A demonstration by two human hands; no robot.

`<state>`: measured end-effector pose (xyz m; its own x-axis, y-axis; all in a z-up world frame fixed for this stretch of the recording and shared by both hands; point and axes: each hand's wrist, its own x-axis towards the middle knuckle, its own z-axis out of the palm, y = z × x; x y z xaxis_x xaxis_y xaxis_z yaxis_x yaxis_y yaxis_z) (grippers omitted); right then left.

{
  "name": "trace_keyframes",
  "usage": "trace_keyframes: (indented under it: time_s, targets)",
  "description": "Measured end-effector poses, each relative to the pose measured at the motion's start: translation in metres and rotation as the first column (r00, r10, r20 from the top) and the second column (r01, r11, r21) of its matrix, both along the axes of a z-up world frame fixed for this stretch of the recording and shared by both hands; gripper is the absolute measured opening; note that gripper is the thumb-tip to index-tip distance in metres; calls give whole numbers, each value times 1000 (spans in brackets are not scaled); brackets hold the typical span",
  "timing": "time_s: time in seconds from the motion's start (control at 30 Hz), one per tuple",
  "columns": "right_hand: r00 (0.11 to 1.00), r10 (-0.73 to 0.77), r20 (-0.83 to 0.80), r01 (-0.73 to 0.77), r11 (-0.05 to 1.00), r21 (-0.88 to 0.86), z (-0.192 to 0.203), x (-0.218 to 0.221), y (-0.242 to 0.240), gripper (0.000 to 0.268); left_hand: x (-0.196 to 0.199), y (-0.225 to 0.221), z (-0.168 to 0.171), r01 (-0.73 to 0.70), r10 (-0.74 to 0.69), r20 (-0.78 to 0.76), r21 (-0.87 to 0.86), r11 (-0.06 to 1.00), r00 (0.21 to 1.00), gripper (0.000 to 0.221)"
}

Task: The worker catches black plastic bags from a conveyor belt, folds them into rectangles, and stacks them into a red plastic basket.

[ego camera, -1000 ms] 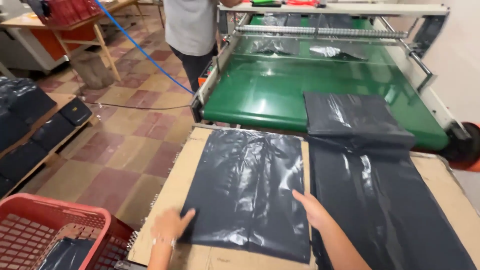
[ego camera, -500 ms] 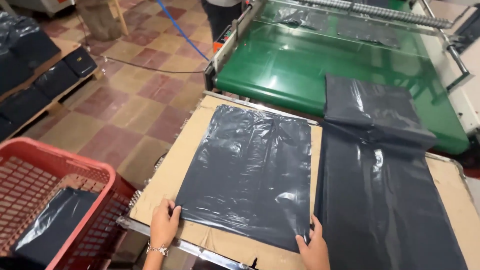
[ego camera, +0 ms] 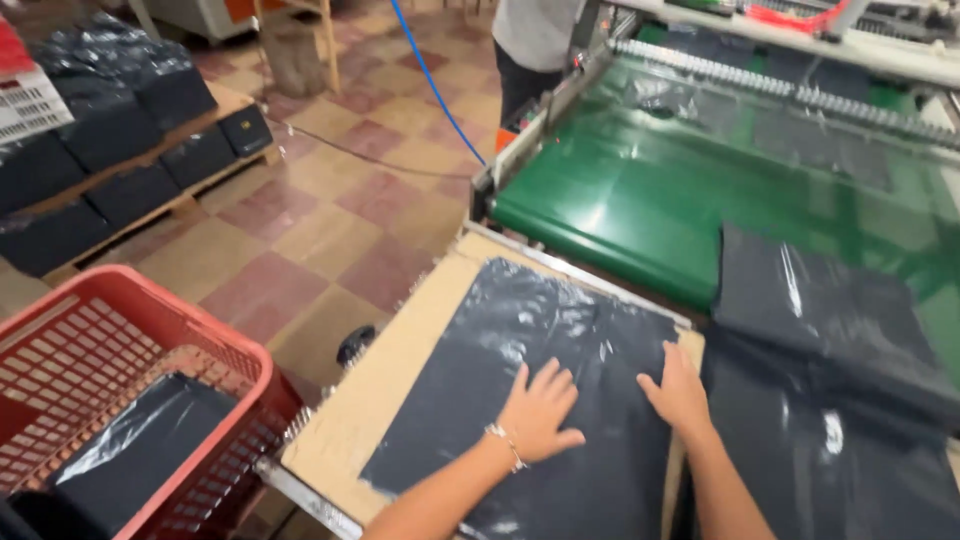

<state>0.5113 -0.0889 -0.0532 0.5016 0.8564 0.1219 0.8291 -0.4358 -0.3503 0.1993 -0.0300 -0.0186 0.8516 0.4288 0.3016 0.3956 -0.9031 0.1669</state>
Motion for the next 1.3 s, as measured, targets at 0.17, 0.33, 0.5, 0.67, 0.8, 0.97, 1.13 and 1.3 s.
trace_keyframes:
  time_s: [0.17, 0.33, 0.5, 0.67, 0.8, 0.97, 1.13, 1.3]
  targets:
    - [981, 186, 55, -183, 982, -55, -53, 98, 100, 94, 8, 2, -26, 25, -24, 10, -104, 994, 1000, 76]
    - [998, 52, 21, -41, 937, -347, -27, 79, 121, 90, 5, 8, -16, 48, 62, 214, -470, 881, 975, 53]
    - [985, -120, 125, 146, 962, -229, 2, 14, 98, 36, 22, 88, -35, 31, 215, 208, -784, 620, 954, 38]
    - [895, 280, 347, -410, 824, 392, 56, -93, -29, 28, -33, 152, -17, 196, 384, 31, -896, -399, 923, 119]
    - [733, 389, 559, -645, 659, 387, 64, -180, -115, 14, -102, 177, -29, 410, 559, 52, -735, -539, 828, 128]
    - [719, 435, 542, -644, 710, 284, 27, -205, -173, 13, -115, 174, -71, 285, 642, 72, -929, -235, 763, 83]
    - [803, 595, -20, -595, 799, -84, 32, -191, -205, 42, -107, 166, -111, -526, 684, -98, -720, 453, 723, 72]
    - [893, 412, -181, -358, 894, 270, 62, -223, -106, 45, -42, 20, -39, -467, 416, 334, 88, 880, 846, 48]
